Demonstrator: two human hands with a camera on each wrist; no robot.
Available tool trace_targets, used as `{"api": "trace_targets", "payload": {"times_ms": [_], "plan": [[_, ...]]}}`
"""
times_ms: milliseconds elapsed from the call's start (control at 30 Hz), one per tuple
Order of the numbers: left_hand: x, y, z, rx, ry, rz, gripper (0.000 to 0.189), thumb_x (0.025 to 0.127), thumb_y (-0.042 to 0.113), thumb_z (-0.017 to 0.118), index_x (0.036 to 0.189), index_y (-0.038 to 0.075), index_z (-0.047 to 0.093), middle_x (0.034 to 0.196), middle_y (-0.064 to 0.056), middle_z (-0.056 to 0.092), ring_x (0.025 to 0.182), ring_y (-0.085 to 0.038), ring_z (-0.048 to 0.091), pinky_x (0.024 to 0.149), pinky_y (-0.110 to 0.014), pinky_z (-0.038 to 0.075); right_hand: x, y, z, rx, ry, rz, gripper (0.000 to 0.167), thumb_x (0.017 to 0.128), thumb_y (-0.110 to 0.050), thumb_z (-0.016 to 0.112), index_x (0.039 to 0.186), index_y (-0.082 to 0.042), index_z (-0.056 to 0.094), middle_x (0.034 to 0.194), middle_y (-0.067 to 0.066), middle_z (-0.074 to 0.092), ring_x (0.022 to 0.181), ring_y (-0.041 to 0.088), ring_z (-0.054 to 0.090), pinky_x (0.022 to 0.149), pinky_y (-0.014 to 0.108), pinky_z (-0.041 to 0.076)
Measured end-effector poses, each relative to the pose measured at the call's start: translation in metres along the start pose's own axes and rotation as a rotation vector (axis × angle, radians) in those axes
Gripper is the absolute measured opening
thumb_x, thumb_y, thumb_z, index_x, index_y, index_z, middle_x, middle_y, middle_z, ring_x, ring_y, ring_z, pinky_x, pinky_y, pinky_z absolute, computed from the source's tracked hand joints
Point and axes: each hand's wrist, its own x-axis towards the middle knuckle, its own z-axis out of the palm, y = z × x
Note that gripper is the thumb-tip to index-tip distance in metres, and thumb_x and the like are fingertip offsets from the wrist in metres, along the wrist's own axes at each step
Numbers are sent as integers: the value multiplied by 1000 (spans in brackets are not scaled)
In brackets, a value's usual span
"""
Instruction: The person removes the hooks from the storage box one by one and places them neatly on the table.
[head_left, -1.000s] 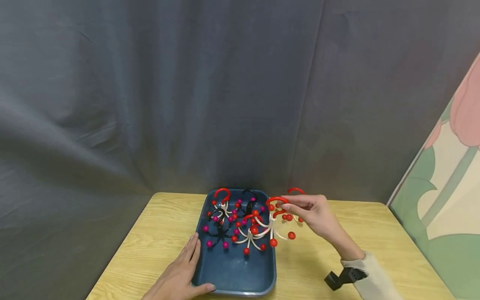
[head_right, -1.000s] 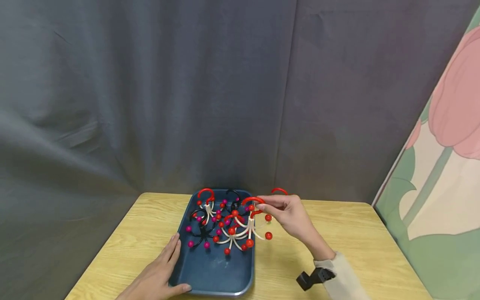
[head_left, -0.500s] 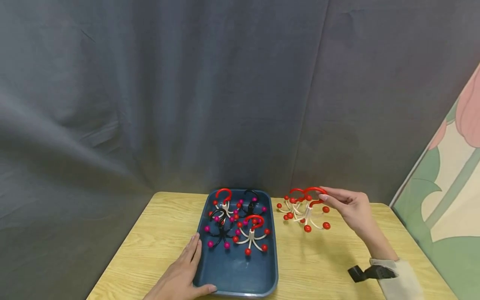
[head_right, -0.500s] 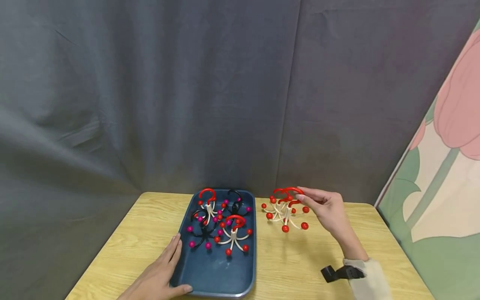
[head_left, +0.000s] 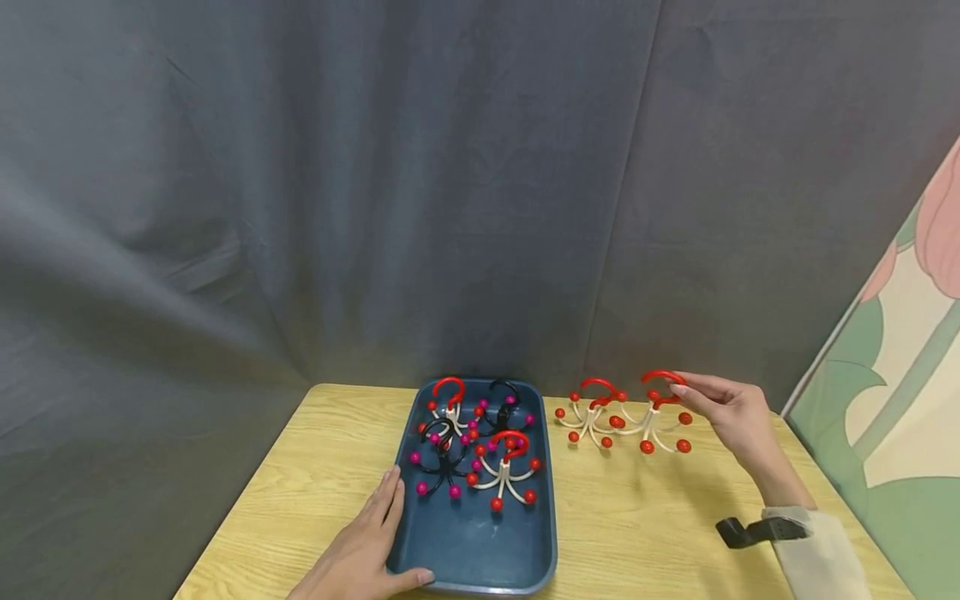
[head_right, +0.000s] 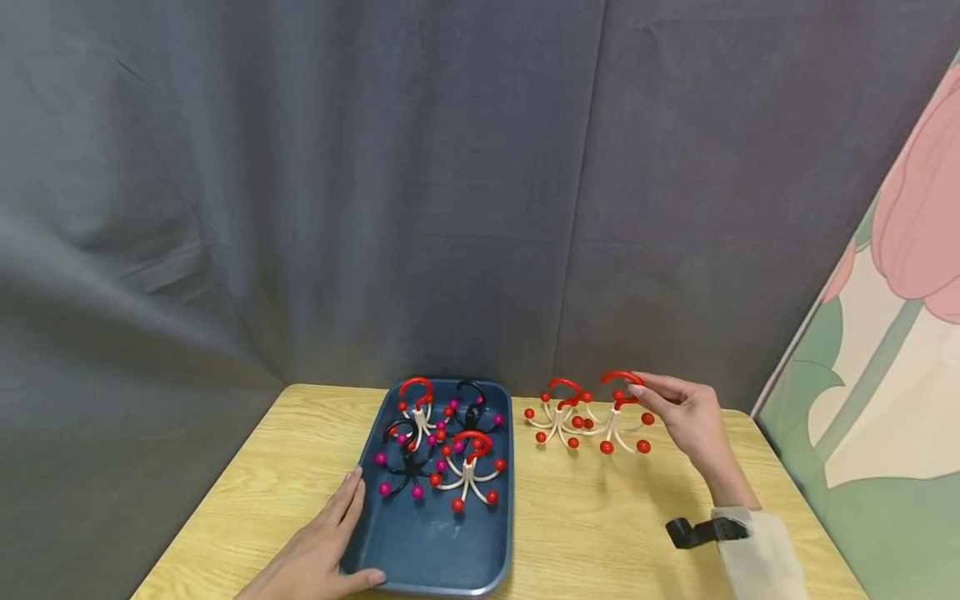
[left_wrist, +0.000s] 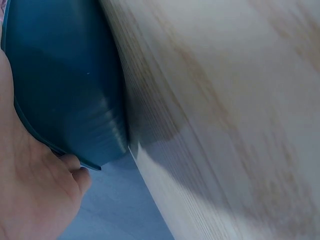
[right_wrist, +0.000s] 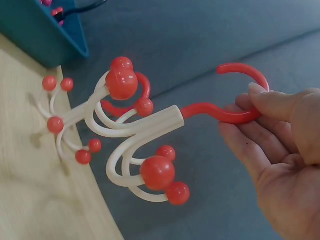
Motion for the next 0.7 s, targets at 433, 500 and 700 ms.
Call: {"api": "trace_targets", "payload": {"times_ms": [433, 500, 700], "plan": [[0, -3, 1, 1, 5, 8, 139, 73, 100, 51, 169, 7, 15, 180, -10, 0, 165, -35, 15, 123, -64, 36, 21, 31, 10, 50, 18, 33, 51, 100, -39, 72, 137, -4, 70, 96, -31, 76, 93, -14, 68, 77, 8, 49], [0, -3, 1, 0, 7, 10, 138, 73, 100, 51, 169, 7, 15, 180, -10, 0, 165, -35, 15, 123, -64, 37, 25, 34, 13, 83, 34, 36, 51, 100, -35, 73, 137, -1, 69, 94, -33, 75, 90, -14, 69, 76, 7, 49], [0, -5, 1, -5, 13, 20, 136, 75, 99, 51, 169, 7, 15, 180, -9, 0, 165, -35, 14, 124, -64, 36, 32, 46, 22, 167, 60, 70, 52, 100, -30, 73, 138, 5, 66, 96, -28, 77, 85, -13, 71, 75, 6, 53]]}}
